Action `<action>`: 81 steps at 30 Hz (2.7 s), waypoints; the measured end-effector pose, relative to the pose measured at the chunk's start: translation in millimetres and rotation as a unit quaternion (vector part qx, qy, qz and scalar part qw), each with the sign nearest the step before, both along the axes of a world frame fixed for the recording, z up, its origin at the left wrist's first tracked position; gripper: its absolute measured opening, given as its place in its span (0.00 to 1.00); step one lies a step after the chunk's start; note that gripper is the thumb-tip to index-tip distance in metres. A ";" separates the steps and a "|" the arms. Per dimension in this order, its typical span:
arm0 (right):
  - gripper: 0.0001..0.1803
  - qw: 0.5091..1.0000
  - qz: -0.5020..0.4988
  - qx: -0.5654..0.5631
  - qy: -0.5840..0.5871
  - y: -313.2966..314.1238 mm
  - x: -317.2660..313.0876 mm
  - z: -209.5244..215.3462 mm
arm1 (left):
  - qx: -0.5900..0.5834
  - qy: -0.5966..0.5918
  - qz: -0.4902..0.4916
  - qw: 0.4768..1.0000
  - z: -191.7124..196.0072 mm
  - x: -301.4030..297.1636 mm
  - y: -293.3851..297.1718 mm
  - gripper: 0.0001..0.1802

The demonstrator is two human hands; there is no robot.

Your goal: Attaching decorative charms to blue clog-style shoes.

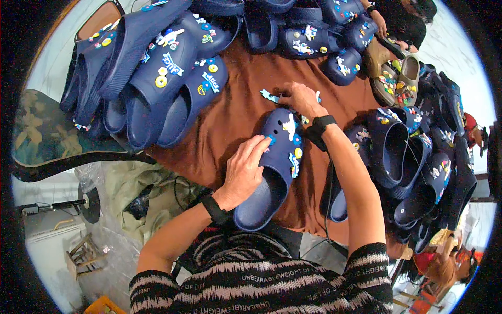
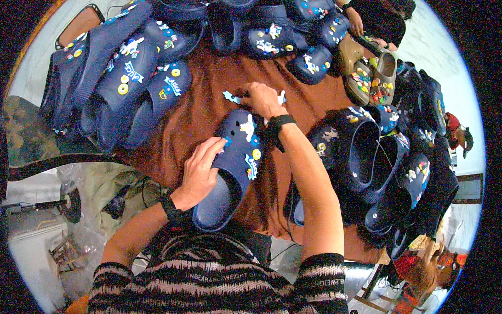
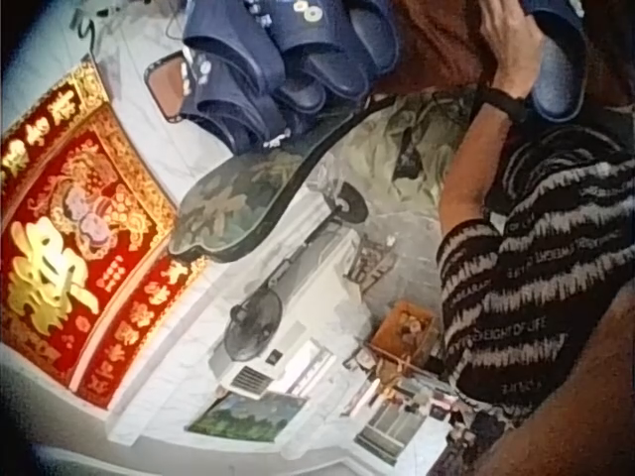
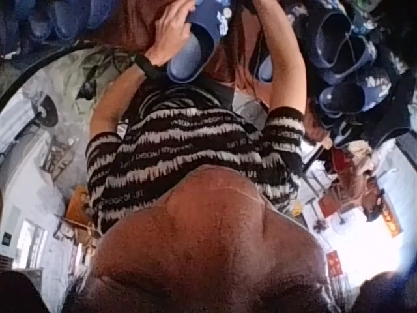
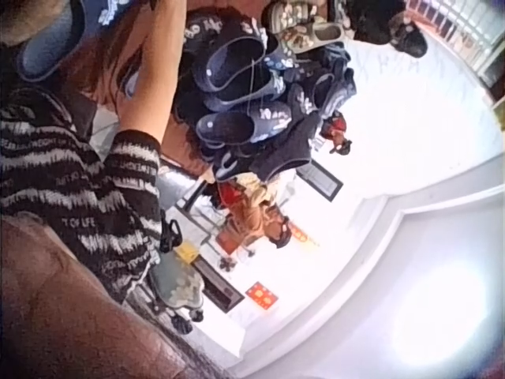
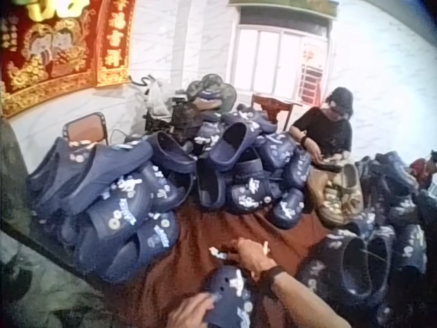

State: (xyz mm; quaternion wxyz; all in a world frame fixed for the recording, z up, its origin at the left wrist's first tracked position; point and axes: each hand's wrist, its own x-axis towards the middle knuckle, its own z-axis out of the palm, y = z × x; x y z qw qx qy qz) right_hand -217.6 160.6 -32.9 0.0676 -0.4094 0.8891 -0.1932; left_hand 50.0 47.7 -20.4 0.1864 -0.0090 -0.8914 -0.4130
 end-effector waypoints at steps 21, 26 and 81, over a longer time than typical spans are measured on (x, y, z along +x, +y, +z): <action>0.11 0.973 -0.004 -0.106 -0.203 26.2 99.3 48.2 | -0.001 0.018 0.002 1.000 1.9 1.5 0.3 0.36; 0.12 0.980 -0.048 -0.072 -0.181 24.6 95.5 44.6 | -0.008 0.013 0.000 1.000 -2.2 0.1 -0.1 0.36; 0.15 0.992 0.014 -0.061 -0.112 16.8 -1.7 12.0 | -0.017 0.028 -0.008 0.999 -2.7 -0.5 -1.9 0.37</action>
